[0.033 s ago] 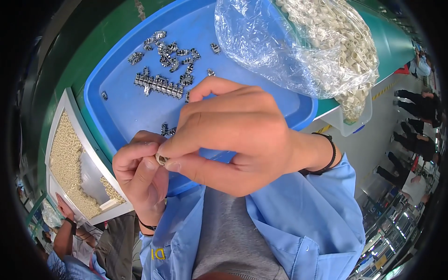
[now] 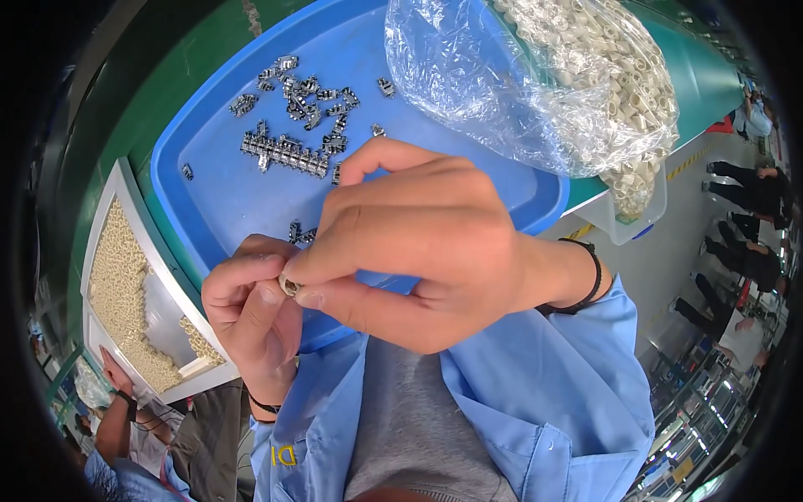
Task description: The person picks up a metal component from a blue tray and a white plastic part from a white tray, fits the metal piece into the plastic part, and places the assembled unit back into the blue tray.
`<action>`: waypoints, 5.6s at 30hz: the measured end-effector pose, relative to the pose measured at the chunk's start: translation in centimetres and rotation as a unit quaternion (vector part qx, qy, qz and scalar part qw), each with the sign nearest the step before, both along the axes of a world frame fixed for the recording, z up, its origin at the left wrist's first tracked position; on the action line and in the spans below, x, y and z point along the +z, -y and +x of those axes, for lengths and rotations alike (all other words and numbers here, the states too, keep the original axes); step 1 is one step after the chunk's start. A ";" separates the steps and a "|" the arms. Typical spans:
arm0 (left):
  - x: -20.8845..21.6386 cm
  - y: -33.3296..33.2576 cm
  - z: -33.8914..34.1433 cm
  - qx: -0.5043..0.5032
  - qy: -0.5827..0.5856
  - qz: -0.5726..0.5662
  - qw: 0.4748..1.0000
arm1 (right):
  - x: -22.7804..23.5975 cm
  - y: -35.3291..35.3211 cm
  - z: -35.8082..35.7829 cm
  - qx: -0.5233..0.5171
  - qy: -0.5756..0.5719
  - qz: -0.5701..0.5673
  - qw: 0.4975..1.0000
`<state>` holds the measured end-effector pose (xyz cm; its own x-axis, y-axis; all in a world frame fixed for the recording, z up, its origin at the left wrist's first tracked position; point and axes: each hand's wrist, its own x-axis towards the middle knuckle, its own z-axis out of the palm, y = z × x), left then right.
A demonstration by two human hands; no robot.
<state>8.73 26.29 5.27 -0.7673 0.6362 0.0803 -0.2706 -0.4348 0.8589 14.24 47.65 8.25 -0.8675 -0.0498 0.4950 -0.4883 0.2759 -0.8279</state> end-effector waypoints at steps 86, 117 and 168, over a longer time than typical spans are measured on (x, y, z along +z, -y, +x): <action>-0.5 -0.6 0.7 -0.044 0.194 0.088 0.976 | -0.3 1.1 -0.2 -0.100 -0.122 0.031 0.987; 0.2 -1.0 1.0 -0.022 0.089 0.068 0.993 | -0.6 1.2 0.1 -0.117 -0.201 0.050 0.971; -0.4 -1.1 1.3 -0.037 0.162 0.133 0.977 | 0.0 2.1 0.1 -0.196 -0.202 -0.003 0.960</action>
